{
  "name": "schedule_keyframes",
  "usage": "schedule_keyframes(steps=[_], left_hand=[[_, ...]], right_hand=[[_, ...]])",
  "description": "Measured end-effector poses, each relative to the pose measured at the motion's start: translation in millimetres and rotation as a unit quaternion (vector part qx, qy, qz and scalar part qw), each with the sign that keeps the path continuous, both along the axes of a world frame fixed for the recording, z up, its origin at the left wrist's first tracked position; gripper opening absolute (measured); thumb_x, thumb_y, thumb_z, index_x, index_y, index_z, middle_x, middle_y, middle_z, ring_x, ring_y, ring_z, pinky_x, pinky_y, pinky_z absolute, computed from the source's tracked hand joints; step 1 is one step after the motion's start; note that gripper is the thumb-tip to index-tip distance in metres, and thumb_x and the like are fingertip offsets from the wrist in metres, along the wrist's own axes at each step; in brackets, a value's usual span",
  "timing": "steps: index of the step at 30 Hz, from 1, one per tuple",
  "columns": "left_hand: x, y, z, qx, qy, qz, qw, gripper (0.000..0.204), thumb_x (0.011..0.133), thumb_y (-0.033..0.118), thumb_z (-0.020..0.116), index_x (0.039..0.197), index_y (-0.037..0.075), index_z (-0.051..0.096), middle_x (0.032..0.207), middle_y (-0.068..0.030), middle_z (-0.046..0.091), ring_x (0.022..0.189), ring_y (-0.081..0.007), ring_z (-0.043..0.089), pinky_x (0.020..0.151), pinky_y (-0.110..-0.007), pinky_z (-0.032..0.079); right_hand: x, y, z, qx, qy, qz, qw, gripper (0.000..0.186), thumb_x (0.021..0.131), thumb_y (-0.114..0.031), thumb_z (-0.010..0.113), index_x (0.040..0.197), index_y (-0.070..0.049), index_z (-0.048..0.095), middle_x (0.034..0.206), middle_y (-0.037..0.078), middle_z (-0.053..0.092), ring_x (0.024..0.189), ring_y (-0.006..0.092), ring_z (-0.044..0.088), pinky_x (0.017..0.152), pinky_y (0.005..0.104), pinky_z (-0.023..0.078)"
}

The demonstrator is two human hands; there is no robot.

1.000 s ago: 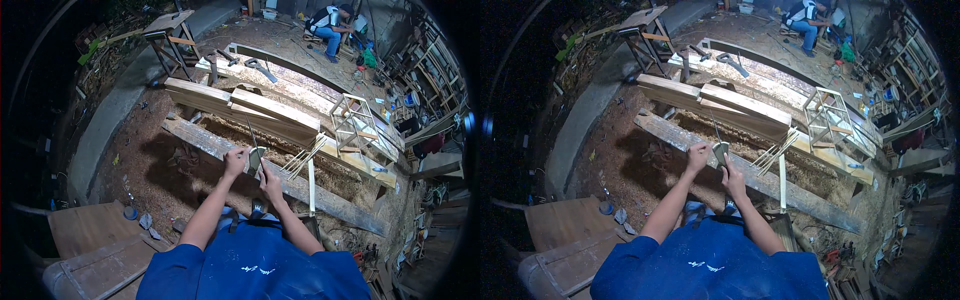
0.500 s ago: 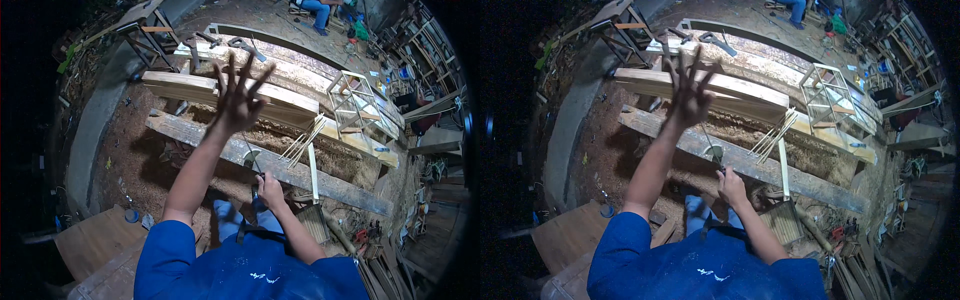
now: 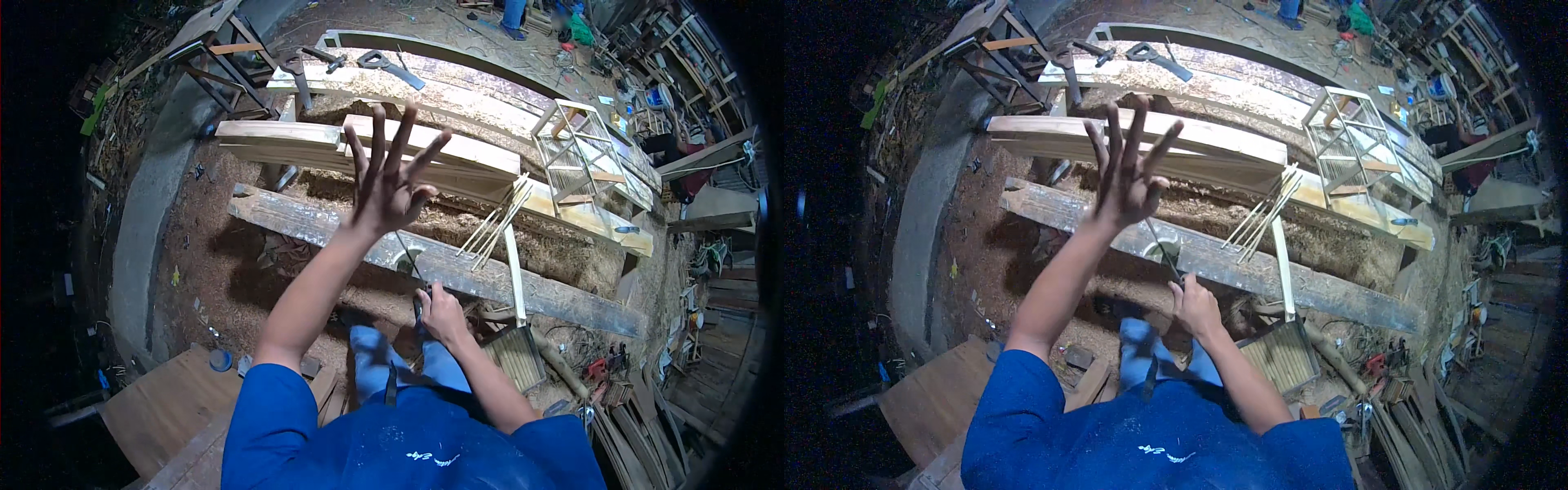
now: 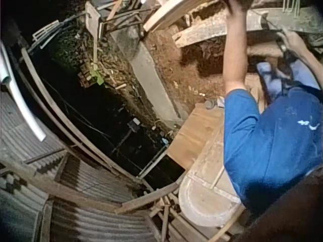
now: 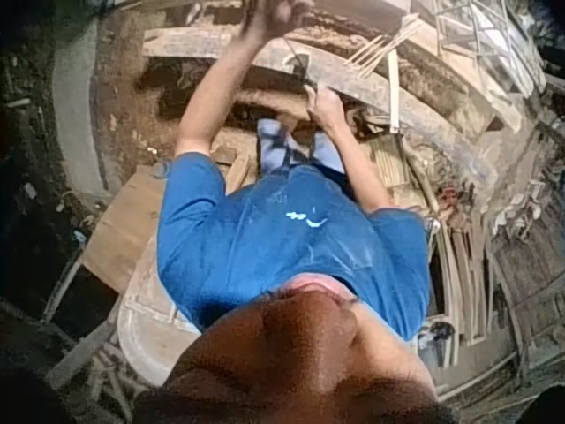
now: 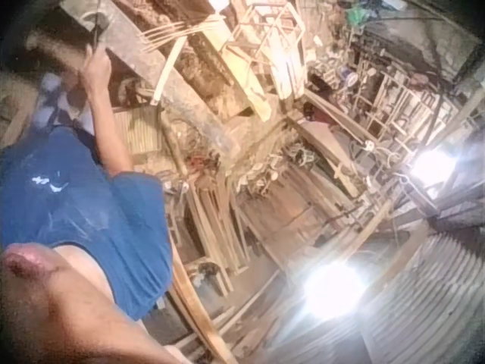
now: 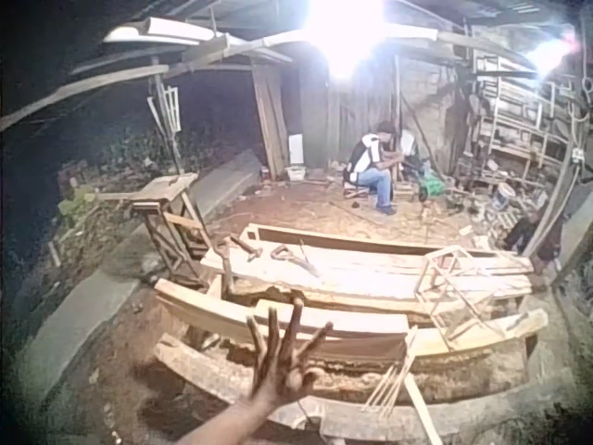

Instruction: The person carves and shapes pieces of wood using a large knife, holding the wood by hand and striking it with the blade to remove shavings and refine its form.

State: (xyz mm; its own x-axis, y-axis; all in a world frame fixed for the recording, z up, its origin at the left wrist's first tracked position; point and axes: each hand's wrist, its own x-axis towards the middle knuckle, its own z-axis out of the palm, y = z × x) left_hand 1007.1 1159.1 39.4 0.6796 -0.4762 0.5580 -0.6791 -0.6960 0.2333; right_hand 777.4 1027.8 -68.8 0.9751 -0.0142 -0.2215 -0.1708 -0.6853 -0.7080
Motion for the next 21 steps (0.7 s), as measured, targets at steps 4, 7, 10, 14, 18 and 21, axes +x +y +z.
schedule_keyframes(steps=[4, 7, 10, 14, 18, 21], left_hand=[[-12.2, 24.9, -123.1, 0.146, 0.143, 0.046, 0.978, 0.066, 0.097, 0.069, 0.001, 0.155, 0.045, 0.02, 0.167, 0.0047, -0.012, 0.15, -0.0235, -0.026, 0.114, -0.062, -0.023], [-8.6, 14.4, -130.6, 0.146, 0.165, 0.032, 0.975, 0.067, 0.096, 0.07, 0.0, 0.156, 0.045, 0.019, 0.167, 0.0036, -0.012, 0.15, -0.0249, -0.025, 0.114, -0.062, -0.023], [-4.1, 2.1, -96.2, 0.12, 0.134, -0.012, 0.984, 0.07, 0.095, 0.071, 0.0, 0.156, 0.044, 0.021, 0.168, 0.0027, -0.011, 0.151, -0.0264, -0.023, 0.114, -0.062, -0.022], [1.9, -6.1, -37.1, -0.002, 0.085, -0.01, 0.996, 0.076, 0.093, 0.074, -0.002, 0.155, 0.043, 0.027, 0.168, 0.002, -0.011, 0.152, -0.0289, -0.021, 0.111, -0.066, -0.023], [-4.2, 14.1, -127.7, 0.061, 0.117, 0.032, 0.991, 0.066, 0.1, 0.065, 0.004, 0.155, 0.04, 0.031, 0.168, -0.0017, -0.006, 0.152, -0.0313, -0.02, 0.112, -0.067, -0.021], [-17.1, 5.0, -189.6, 0.11, 0.199, 0.084, 0.97, 0.055, 0.104, 0.059, 0.018, 0.154, 0.041, 0.033, 0.169, -0.0053, 0.001, 0.154, -0.0336, -0.013, 0.116, -0.063, -0.017]], right_hand=[[7.7, 12.7, -10.5, -0.013, 0.039, 0.02, 0.999, 0.035, 0.1, -0.035, 0.055, 0.099, -0.001, 0.049, 0.077, 0.029, 0.066, 0.074, 0.0506, 0.065, 0.065, 0.06, 0.052], [1.5, 12.4, -30.3, -0.008, 0.041, -0.007, 0.999, 0.035, 0.1, -0.036, 0.055, 0.099, -0.001, 0.049, 0.077, 0.029, 0.066, 0.073, 0.0501, 0.065, 0.065, 0.0595, 0.052], [6.5, 7.9, -29.8, -0.018, 0.021, -0.005, 1.0, 0.034, 0.1, -0.035, 0.055, 0.099, -0.001, 0.05, 0.077, 0.028, 0.066, 0.073, 0.0498, 0.066, 0.065, 0.0586, 0.053], [4.7, 0.0, -30.5, -0.013, 0.044, -0.005, 0.999, 0.032, 0.1, -0.033, 0.056, 0.099, -0.001, 0.051, 0.078, 0.028, 0.067, 0.073, 0.0497, 0.066, 0.064, 0.0578, 0.053], [3.2, 8.6, -42.1, 0.008, 0.026, 0.018, 0.999, 0.032, 0.1, -0.031, 0.055, 0.099, 0.0, 0.05, 0.079, 0.03, 0.066, 0.075, 0.0503, 0.065, 0.065, 0.0583, 0.052], [-2.5, 5.4, -68.2, -0.012, 0.058, 0.009, 0.998, 0.033, 0.1, -0.032, 0.054, 0.1, 0.001, 0.049, 0.081, 0.03, 0.066, 0.076, 0.0505, 0.066, 0.066, 0.0589, 0.053]])
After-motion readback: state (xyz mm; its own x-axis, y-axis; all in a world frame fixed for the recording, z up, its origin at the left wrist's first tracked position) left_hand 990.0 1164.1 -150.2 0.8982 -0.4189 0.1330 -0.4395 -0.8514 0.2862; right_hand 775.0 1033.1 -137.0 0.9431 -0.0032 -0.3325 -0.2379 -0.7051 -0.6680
